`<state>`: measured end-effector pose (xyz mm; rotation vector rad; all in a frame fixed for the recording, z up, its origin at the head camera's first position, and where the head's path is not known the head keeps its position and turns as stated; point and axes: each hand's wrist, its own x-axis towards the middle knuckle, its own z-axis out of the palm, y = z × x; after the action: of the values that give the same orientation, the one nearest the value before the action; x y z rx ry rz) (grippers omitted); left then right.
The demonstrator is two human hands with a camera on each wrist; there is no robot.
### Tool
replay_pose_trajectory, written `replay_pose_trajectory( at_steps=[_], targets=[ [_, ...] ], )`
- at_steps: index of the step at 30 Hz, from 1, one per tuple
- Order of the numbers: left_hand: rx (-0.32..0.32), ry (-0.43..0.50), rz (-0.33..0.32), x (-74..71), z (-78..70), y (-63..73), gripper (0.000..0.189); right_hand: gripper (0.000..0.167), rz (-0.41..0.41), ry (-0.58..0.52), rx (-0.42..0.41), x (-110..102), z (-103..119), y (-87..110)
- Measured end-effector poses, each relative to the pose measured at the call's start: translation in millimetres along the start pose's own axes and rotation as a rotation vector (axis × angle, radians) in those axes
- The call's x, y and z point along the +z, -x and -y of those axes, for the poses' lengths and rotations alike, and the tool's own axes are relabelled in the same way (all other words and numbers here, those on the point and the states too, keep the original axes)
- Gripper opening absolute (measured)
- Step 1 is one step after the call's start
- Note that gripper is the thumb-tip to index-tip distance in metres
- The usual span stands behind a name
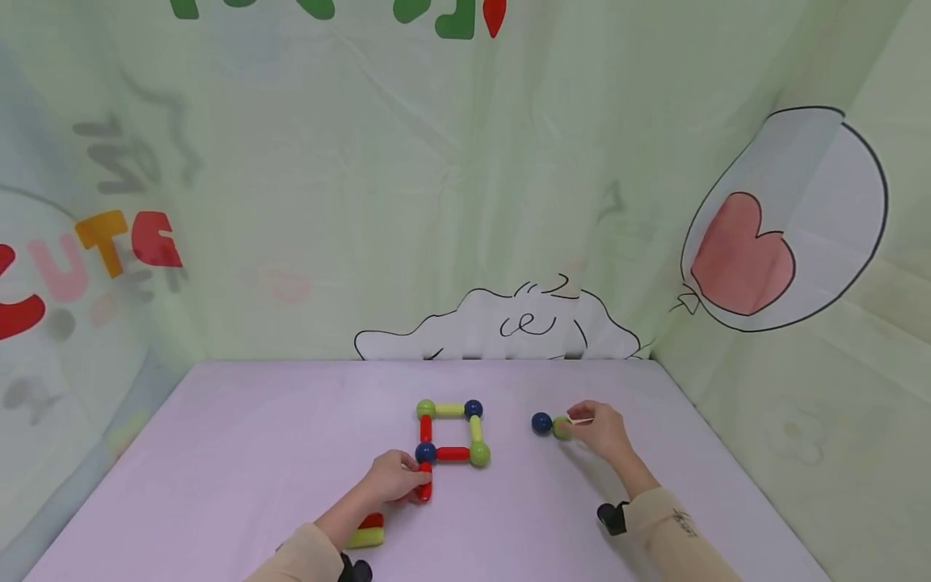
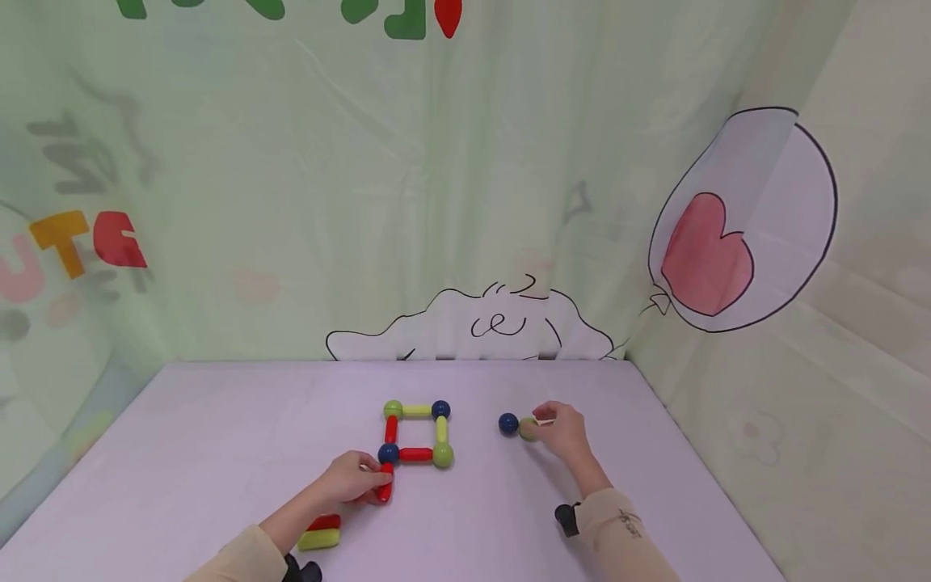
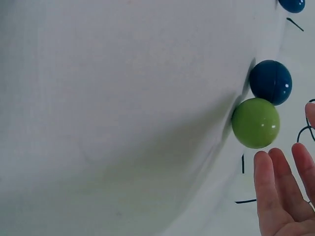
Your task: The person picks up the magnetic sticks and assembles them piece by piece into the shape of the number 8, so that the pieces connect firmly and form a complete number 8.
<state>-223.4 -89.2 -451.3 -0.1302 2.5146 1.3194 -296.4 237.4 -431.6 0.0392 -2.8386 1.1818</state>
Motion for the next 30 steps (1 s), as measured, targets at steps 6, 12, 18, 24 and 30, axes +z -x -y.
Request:
replay_pose_trajectory(
  at_steps=[6, 12, 18, 24, 30],
  targets=[
    [-0.003, 0.001, -0.007, 0.6, -0.8, -0.5, 0.027, 0.036, 0.012, 0.028, 0.039, 3, -9, -6.8],
    [-0.005, -0.003, -0.017, 1.5, -0.1, 0.0, 0.025, 0.035, 0.031, 0.031, 0.050, 7, -17, -11.8],
    [-0.019, -0.001, -0.017, 1.6, 0.2, -1.4, 0.026, 0.035, 0.040, 0.011, 0.068, 9, -20, -14.3],
    [-0.032, 0.005, -0.018, 1.8, 0.0, -2.8, 0.026, 0.033, 0.043, -0.020, 0.099, 11, -19, -13.8],
    [-0.022, 0.014, -0.019, 1.4, 1.9, -2.8, 0.026, 0.034, 0.048, -0.004, 0.081, 9, -20, -10.9]
  ],
)
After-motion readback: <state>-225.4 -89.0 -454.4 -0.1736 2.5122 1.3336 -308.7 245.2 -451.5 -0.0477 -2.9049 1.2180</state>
